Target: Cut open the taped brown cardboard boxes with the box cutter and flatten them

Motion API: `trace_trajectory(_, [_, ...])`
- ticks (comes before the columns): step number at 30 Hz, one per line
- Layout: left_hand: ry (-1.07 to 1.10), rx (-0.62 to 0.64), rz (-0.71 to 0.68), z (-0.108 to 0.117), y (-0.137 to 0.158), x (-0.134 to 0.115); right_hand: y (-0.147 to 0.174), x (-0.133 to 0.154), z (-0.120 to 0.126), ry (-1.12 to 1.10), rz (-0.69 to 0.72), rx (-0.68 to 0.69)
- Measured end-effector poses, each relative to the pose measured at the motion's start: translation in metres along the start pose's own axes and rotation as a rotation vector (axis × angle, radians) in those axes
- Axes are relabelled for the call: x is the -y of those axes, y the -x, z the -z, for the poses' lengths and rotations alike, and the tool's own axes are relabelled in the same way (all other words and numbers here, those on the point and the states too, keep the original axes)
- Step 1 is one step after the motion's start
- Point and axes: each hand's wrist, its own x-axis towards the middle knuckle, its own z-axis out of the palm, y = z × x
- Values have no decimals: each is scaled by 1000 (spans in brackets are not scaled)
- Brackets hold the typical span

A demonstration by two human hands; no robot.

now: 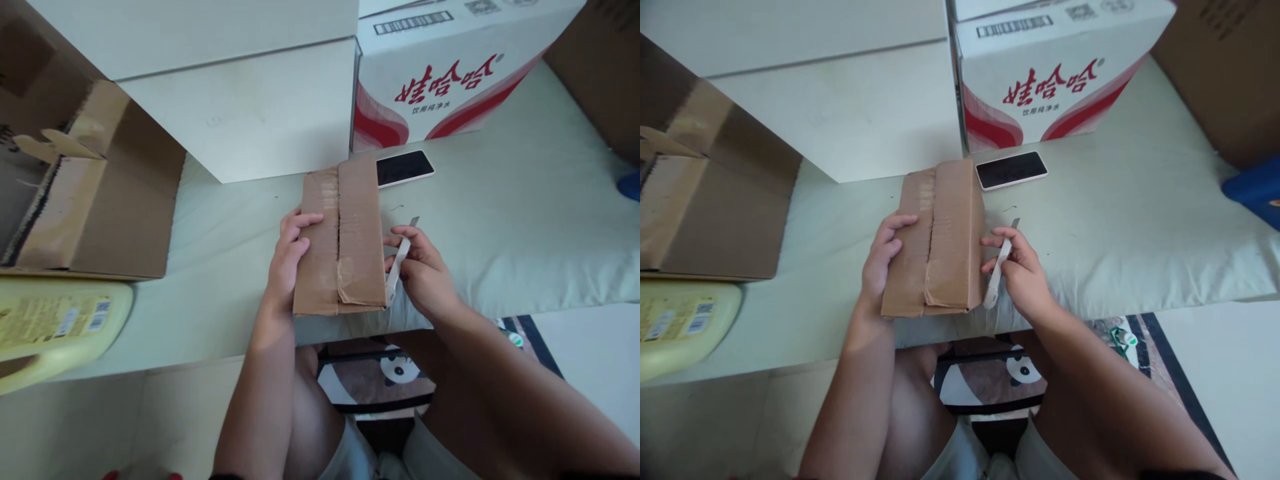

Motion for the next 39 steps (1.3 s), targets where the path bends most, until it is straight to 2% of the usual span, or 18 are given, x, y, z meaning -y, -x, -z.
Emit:
trace_trajectory(5, [68, -43, 83, -3, -4, -5, 0, 0, 0, -10, -19, 3])
trace_trajectory(10, [66, -39, -8, -6, -6, -11, 0, 0, 0, -53, -52, -7])
trace_trajectory(15, [33, 103, -114, -5, -2, -23, 0, 0, 0, -57, -62, -16])
trace_trajectory(26, [-78, 59, -73, -6, -3, -29, -1, 0, 5, -123, -79, -37])
trace_trajectory(29, [-139, 49, -77, -3, -1, -30, -3, 2, 9, -147, -22, -91])
trace_trajectory(34, [-152, 20, -85, -2, 2, -31, -7, 9, 16, -323, 178, -270])
trace_trajectory(39, [-152, 2, -88, -8, 2, -32, -9, 13, 16, -424, 216, -299])
